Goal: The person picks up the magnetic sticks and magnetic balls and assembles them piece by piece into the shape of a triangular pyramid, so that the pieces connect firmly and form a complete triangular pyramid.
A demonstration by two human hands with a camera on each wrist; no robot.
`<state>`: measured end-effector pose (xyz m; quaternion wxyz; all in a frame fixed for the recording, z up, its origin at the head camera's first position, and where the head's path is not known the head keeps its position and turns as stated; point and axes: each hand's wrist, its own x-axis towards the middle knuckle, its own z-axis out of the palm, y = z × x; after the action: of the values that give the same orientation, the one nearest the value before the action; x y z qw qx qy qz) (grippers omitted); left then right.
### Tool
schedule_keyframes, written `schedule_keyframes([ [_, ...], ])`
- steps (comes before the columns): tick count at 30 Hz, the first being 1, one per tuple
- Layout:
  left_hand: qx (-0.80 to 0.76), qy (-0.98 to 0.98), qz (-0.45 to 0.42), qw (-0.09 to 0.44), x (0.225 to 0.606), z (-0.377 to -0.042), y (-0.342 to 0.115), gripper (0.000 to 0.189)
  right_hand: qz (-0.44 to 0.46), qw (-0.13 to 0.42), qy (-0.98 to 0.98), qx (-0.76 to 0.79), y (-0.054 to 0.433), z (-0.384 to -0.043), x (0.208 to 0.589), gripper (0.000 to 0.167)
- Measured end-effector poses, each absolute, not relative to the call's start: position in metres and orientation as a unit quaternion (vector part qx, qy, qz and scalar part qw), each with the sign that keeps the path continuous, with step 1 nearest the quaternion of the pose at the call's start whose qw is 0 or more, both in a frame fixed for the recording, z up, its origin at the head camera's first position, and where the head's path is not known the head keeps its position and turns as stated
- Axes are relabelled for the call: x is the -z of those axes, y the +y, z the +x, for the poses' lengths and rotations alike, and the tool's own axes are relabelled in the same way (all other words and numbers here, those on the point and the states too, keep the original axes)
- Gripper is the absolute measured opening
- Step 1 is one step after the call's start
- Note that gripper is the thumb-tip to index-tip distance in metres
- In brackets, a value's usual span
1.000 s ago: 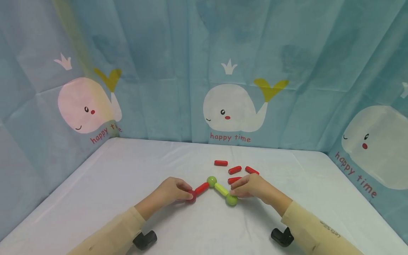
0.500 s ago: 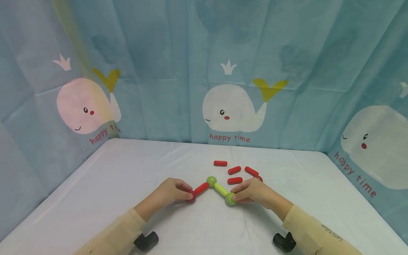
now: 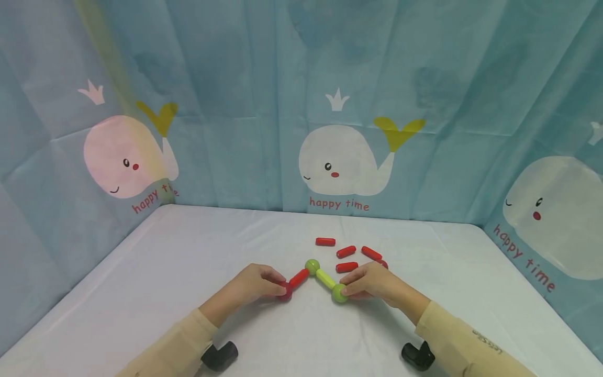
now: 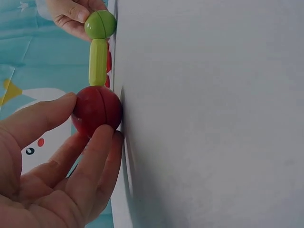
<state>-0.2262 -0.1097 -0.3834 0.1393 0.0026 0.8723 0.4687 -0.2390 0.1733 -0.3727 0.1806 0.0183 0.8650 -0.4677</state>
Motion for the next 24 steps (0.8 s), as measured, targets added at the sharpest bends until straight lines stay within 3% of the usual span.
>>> schedule_keyframes([
  [12, -0.479, 0.865, 0.009, 0.151, 0.385, -0.237, -0.113, 0.022, 0.01, 0.171, 0.87, 0.463, 0.174, -0.245, 0.375, 0.027],
  [24, -0.514, 0.841, 0.015, 0.168, 0.389, -0.241, -0.116, 0.023, 0.038, 0.1, 0.896, 0.43, 0.196, -0.27, 0.358, 0.03],
])
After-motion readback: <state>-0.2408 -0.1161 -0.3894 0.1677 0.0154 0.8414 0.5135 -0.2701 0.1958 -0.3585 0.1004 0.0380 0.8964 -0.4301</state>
